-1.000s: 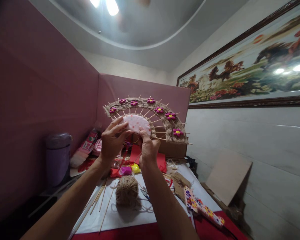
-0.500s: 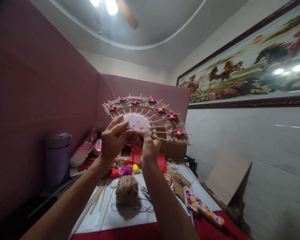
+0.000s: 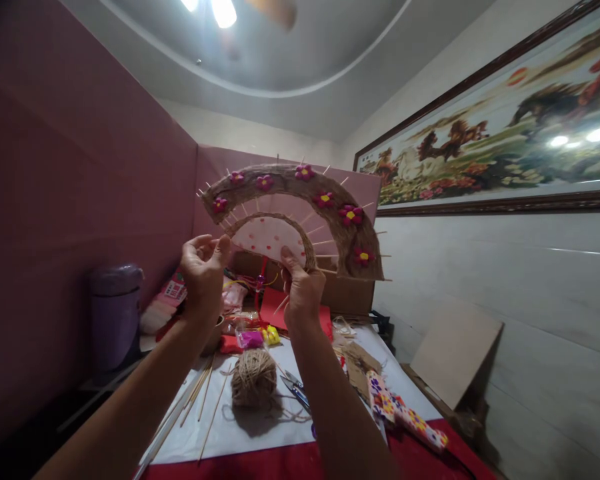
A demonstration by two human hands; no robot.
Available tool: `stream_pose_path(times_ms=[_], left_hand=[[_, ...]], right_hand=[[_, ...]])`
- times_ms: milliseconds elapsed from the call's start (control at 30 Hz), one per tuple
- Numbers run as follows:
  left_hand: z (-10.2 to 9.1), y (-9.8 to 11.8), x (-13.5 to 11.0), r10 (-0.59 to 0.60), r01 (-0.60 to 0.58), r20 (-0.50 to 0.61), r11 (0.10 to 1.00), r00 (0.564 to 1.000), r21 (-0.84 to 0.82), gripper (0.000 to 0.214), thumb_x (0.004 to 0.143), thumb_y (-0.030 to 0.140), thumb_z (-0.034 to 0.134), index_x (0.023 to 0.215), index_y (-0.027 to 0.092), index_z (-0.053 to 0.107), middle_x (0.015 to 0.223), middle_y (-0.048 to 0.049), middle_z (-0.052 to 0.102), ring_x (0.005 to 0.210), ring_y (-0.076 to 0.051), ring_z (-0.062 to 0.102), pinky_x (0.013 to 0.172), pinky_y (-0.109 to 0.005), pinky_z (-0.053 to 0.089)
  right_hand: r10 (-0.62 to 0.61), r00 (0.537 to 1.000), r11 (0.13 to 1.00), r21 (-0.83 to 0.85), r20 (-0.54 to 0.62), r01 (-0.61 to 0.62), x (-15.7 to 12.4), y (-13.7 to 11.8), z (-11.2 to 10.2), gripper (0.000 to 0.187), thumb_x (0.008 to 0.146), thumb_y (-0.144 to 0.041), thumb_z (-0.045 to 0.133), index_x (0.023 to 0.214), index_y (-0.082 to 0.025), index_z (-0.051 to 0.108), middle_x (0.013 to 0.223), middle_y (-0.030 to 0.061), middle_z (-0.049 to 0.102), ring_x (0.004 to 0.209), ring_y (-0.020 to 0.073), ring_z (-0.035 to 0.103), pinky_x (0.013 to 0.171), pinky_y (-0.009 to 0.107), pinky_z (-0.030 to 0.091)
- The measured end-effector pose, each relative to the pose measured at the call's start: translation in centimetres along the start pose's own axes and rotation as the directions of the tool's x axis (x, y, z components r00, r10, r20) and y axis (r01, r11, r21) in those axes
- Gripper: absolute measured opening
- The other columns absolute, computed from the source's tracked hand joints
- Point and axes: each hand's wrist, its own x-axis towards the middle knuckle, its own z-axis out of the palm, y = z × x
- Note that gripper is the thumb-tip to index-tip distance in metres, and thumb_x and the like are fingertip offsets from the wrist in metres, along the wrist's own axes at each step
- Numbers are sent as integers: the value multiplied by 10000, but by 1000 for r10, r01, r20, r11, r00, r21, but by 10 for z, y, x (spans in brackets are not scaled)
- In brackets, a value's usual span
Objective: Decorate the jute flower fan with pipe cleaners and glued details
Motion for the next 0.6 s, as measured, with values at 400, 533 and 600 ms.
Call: stream_pose_path(times_ms=[400,533,600], left_hand=[[6,13,-1,-286,547,523,702,803,-456,189,621,164,738,791,151,656,769,-28,696,733,-138,641,743,-275,477],[6,13,1,-251,518,522,717,816,-466,219,626,153,738,832,150,666,815,-46,703,818,-166,651,788,-293,489],[7,12,1,-246,510,516,722,821,-468,215,636,158,734,840,146,665,843,-57,703,843,-179,651,790,-301,499]], right_hand=[[43,981,998,39,188,-51,-1,1,-2,246,564,-323,754,682,-172,601,530,-55,546,420,44,426,328,158,198],[38,974,999,13,223,-42,0,0,-4,257,570,-356,746,681,-180,595,532,-53,547,421,51,422,336,174,194],[35,971,999,5,238,-37,0,-1,-5,259,576,-367,744,677,-182,593,519,-57,529,420,52,413,340,178,188]])
